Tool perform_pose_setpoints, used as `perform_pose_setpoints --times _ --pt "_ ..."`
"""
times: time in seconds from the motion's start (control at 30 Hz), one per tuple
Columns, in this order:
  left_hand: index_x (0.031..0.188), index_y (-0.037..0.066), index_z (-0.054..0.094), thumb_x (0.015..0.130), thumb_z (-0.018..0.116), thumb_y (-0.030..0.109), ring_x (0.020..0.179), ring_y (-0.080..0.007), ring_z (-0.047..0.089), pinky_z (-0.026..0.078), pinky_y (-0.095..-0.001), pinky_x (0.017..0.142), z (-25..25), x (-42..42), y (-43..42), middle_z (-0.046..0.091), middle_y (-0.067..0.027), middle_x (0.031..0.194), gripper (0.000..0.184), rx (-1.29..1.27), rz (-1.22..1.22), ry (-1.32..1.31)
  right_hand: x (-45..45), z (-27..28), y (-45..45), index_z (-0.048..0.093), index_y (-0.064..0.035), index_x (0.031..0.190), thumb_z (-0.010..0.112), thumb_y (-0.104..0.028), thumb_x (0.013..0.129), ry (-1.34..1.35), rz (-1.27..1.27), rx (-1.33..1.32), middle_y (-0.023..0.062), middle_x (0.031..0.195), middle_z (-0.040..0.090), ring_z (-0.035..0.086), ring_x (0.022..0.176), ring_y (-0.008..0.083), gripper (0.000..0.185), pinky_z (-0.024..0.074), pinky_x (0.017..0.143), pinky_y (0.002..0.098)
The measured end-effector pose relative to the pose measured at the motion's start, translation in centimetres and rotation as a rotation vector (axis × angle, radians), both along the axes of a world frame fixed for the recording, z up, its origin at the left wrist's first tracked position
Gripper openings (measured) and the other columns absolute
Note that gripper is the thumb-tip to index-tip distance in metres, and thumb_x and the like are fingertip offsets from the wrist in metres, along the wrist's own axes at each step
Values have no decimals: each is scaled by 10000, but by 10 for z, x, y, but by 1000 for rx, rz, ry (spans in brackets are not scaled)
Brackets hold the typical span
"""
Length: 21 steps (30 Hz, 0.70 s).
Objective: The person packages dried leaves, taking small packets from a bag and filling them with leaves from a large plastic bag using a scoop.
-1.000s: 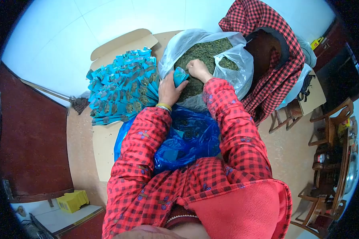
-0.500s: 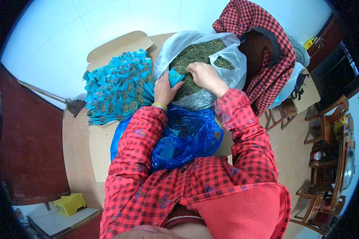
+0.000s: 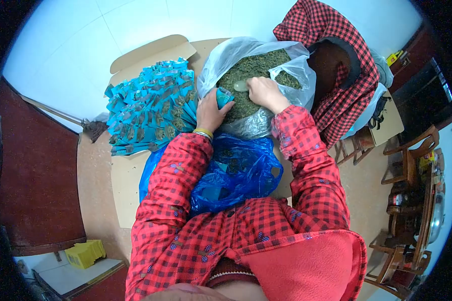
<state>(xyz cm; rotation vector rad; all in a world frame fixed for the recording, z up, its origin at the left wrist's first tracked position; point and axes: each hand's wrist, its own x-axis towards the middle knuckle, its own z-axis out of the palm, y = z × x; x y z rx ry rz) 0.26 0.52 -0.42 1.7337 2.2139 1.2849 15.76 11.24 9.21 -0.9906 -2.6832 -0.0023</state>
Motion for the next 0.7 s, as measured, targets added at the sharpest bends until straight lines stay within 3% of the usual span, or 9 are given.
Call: perform_pose_setpoints --times 0.07,0.1,0.17,0.2,0.27,0.37,0.43,0.53,0.7 --pt "1227 7 482 792 720 424 1019 -369 591 423 -452 898 -2 1 0 630 -201 1087 647 16 15 20 -5 -25 15 676 -23 861 532 -131 823 -160 13 -219 182 854 687 656 831 375 184 512 742 472" --pt "1229 9 480 792 720 420 1022 -369 590 422 -453 898 -3 1 0 629 -200 1089 646 33 27 42 -10 -46 34 726 -55 845 552 -179 813 -163 123 -344 188 850 701 689 746 324 216 544 704 416" --pt "1205 21 493 786 728 411 1010 -375 593 428 -459 882 -4 1 0 634 -209 1060 618 64 30 21 -34 -67 41 739 -60 861 568 -169 807 -139 13 -671 156 737 695 671 606 256 210 542 616 372" --pt "1180 33 507 779 736 402 997 -381 597 433 -466 867 -4 1 0 639 -218 1031 591 95 29 -3 -44 -79 44 739 -60 861 568 -169 807 -138 17 -671 156 737 695 671 606 256 210 542 616 372" --pt "1178 32 509 778 738 400 994 -383 598 435 -467 863 0 2 -1 641 -218 1027 590 93 24 0 -58 -99 49 743 -59 868 579 -155 806 197 -67 -722 123 665 676 628 533 197 200 521 551 336" --pt "1173 30 513 777 739 397 984 -386 601 439 -466 855 1 1 -2 644 -217 1020 586 79 28 18 -63 -96 57 741 -57 887 573 -134 811 330 -150 -749 117 678 683 623 520 183 200 515 530 329" --pt "1171 30 516 777 740 396 979 -388 602 441 -466 851 0 3 1 645 -217 1016 583 74 37 26 -58 -94 70 738 -67 933 575 -163 818 370 -243 -815 144 738 699 677 635 238 221 537 625 368" --pt "1165 29 520 777 740 395 970 -394 603 445 -467 845 -1 1 1 647 -218 1010 577 94 37 27 -38 -73 74 720 -76 976 545 -209 846 357 -216 -487 173 902 703 666 936 343 255 495 850 429" --pt "1231 -3 476 779 738 404 1033 -354 594 415 -441 912 0 1 1 634 -211 1082 662 17 29 23 -8 -16 32 698 -47 984 536 -193 890 318 -49 -449 175 877 700 674 894 333 238 510 806 422"
